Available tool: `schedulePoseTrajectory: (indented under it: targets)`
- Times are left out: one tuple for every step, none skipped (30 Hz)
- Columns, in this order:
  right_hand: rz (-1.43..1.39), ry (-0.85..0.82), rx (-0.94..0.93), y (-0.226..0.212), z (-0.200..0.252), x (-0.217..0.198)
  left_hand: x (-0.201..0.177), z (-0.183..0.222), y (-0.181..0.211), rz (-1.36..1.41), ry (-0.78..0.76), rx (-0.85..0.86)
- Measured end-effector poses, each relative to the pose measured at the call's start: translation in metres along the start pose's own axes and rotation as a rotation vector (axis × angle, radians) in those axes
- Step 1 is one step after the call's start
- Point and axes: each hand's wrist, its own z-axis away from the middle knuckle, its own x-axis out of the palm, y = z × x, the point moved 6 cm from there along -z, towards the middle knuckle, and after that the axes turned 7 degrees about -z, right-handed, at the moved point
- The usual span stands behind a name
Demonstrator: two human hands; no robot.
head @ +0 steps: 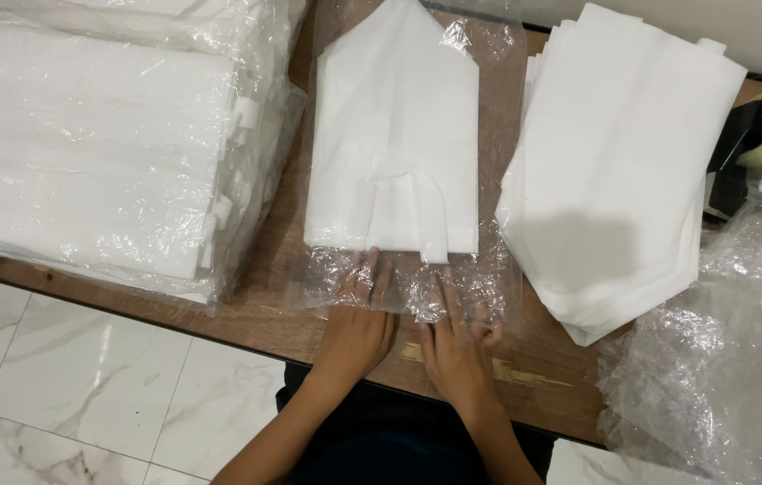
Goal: The person folds several white plastic bags by hand one at a time and places each one into a clear plastic sleeve.
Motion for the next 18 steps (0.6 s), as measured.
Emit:
schedulePoseTrajectory:
  targets:
    - [0.003,0.000,0.003,0.000,-0.003,0.000,-0.002,-0.001,0.002,0.004,0.001,0.000]
    - [0.015,0.001,-0.006,-0.001,-0.006,0.001,-0.002,-0.003,0.004,-0.029,-0.025,0.007]
    - [0.027,0.004,-0.017,-0.003,-0.010,0.001,-0.003,-0.005,0.006,-0.063,-0.048,0.015]
    - [0.030,0.006,-0.015,-0.001,-0.008,-0.005,0.004,-0.003,0.006,-0.060,-0.046,0.016]
    - [-0.049,0.040,-0.108,-0.005,-0.006,-0.012,0.011,0.000,0.000,-0.059,-0.063,-0.074]
    - [-0.127,0.074,-0.202,-0.010,-0.003,-0.020,0.018,0.003,-0.006,-0.057,-0.080,-0.164]
    - [-0.125,0.077,-0.206,-0.021,-0.002,-0.032,0.010,-0.005,-0.005,-0.059,-0.075,-0.166]
    - [-0.118,0.042,-0.149,-0.028,-0.002,-0.042,0.015,-0.010,-0.009,0.019,-0.289,-0.250]
    - [-0.111,0.010,-0.089,-0.035,-0.001,-0.052,0.019,-0.013,-0.010,0.099,-0.503,-0.330]
    - [-0.110,0.015,-0.090,-0.033,-0.005,-0.049,0.018,-0.013,-0.010,0.099,-0.498,-0.327]
    - [-0.102,0.017,-0.099,-0.031,-0.009,-0.046,0.019,-0.012,-0.011,0.111,-0.524,-0.347]
    - [-0.094,0.019,-0.107,-0.030,-0.014,-0.043,0.020,-0.012,-0.012,0.123,-0.550,-0.367]
    - [-0.091,0.022,-0.111,-0.032,-0.014,-0.044,0.026,-0.009,-0.013,0.122,-0.545,-0.367]
    - [-0.093,0.034,-0.093,-0.033,-0.015,-0.045,0.031,-0.007,-0.013,0.117,-0.526,-0.347]
    - [-0.093,0.042,-0.075,-0.034,-0.016,-0.046,0.037,-0.005,-0.013,0.113,-0.508,-0.330]
    - [-0.090,0.042,-0.079,-0.035,-0.020,-0.041,0.037,-0.004,-0.015,0.114,-0.504,-0.334]
    - [-0.129,0.026,-0.020,-0.030,-0.024,-0.036,0.037,-0.004,-0.016,0.114,-0.490,-0.338]
    - [-0.168,0.010,0.039,-0.026,-0.028,-0.030,0.036,-0.004,-0.017,0.114,-0.476,-0.343]
